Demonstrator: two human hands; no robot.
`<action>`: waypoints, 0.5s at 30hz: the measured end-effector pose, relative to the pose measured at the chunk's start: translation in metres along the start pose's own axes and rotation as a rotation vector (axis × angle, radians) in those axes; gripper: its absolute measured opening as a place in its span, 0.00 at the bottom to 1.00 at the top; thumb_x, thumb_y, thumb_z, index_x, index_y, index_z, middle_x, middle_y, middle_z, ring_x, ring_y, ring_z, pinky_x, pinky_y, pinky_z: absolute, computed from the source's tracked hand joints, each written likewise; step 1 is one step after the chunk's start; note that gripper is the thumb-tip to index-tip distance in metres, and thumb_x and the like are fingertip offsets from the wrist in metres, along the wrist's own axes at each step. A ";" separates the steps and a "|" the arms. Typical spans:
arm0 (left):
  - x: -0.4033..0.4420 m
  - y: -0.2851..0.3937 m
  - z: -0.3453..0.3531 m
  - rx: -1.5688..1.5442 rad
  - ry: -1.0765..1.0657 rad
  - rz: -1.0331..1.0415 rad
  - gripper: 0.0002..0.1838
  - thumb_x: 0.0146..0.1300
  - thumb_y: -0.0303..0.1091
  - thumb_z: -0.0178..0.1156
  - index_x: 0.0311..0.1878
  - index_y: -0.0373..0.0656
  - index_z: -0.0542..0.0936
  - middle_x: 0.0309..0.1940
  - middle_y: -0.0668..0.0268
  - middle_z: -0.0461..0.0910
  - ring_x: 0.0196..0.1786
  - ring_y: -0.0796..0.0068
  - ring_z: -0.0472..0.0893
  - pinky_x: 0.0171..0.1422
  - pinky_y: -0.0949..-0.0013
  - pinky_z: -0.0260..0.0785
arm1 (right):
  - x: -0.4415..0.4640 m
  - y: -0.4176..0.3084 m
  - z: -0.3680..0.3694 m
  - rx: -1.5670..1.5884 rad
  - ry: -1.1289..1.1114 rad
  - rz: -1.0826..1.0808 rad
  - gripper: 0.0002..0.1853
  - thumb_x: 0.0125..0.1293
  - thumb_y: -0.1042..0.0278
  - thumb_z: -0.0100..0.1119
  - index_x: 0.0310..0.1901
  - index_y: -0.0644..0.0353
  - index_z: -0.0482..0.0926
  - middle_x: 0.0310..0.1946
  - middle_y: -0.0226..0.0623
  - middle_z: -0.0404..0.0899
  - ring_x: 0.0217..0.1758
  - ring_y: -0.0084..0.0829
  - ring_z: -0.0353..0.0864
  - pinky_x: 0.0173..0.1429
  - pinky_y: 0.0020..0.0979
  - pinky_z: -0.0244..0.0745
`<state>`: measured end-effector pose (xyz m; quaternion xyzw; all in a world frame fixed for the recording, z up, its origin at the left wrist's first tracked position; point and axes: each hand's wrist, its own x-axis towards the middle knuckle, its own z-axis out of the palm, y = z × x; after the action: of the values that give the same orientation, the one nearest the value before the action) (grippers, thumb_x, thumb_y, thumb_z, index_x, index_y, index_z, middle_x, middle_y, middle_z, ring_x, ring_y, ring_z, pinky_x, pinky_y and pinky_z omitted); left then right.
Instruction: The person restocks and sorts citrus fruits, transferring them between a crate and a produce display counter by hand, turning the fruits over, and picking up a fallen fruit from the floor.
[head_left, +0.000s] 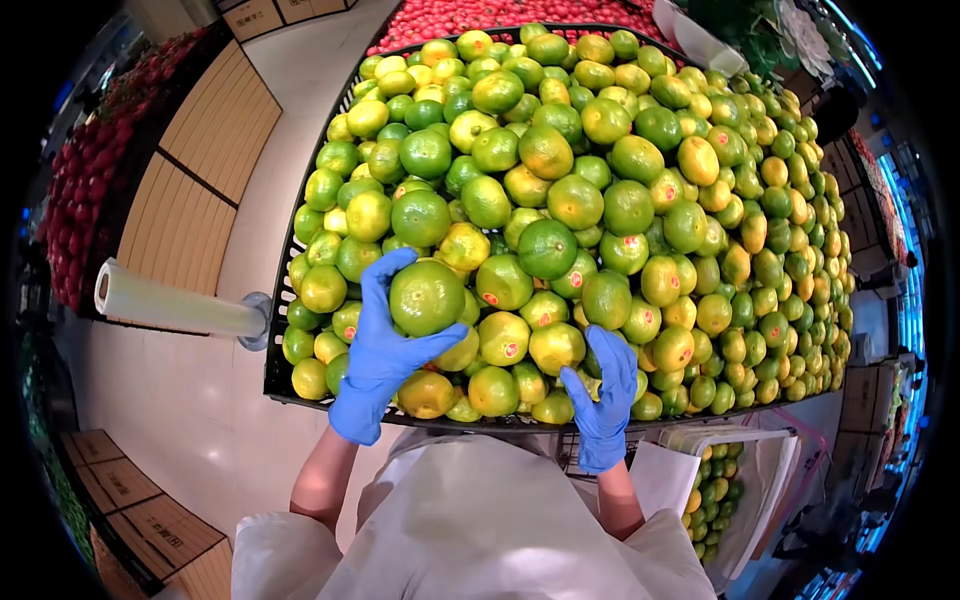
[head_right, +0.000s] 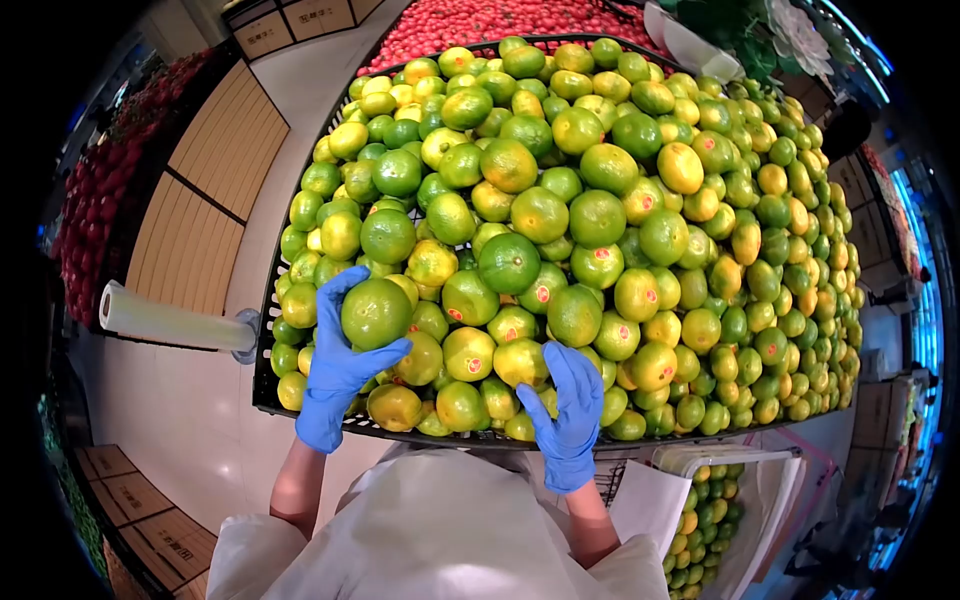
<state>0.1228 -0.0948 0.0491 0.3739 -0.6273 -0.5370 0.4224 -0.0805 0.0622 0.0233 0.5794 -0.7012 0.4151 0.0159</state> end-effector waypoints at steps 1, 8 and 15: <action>0.009 -0.003 0.003 0.047 0.025 0.054 0.46 0.39 0.33 0.78 0.60 0.42 0.60 0.56 0.61 0.65 0.57 0.70 0.69 0.62 0.66 0.66 | 0.005 -0.004 0.002 0.021 0.002 -0.010 0.28 0.53 0.68 0.68 0.57 0.61 0.72 0.53 0.41 0.75 0.55 0.44 0.72 0.60 0.40 0.65; 0.101 -0.003 -0.006 0.175 0.116 0.289 0.43 0.42 0.35 0.76 0.62 0.41 0.63 0.54 0.62 0.66 0.57 0.70 0.68 0.64 0.67 0.63 | 0.030 -0.020 0.019 0.082 -0.037 -0.042 0.27 0.53 0.72 0.67 0.57 0.62 0.73 0.52 0.42 0.74 0.54 0.44 0.72 0.60 0.40 0.67; 0.219 -0.003 -0.047 0.376 0.122 0.138 0.38 0.46 0.40 0.74 0.60 0.41 0.69 0.53 0.61 0.73 0.54 0.72 0.73 0.59 0.69 0.68 | 0.043 -0.023 0.024 0.099 -0.003 -0.013 0.25 0.53 0.76 0.65 0.55 0.62 0.73 0.51 0.43 0.75 0.54 0.44 0.72 0.59 0.39 0.67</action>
<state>0.0874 -0.3140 0.0772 0.4343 -0.7139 -0.3565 0.4180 -0.0649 0.0138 0.0421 0.5847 -0.6761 0.4481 -0.0111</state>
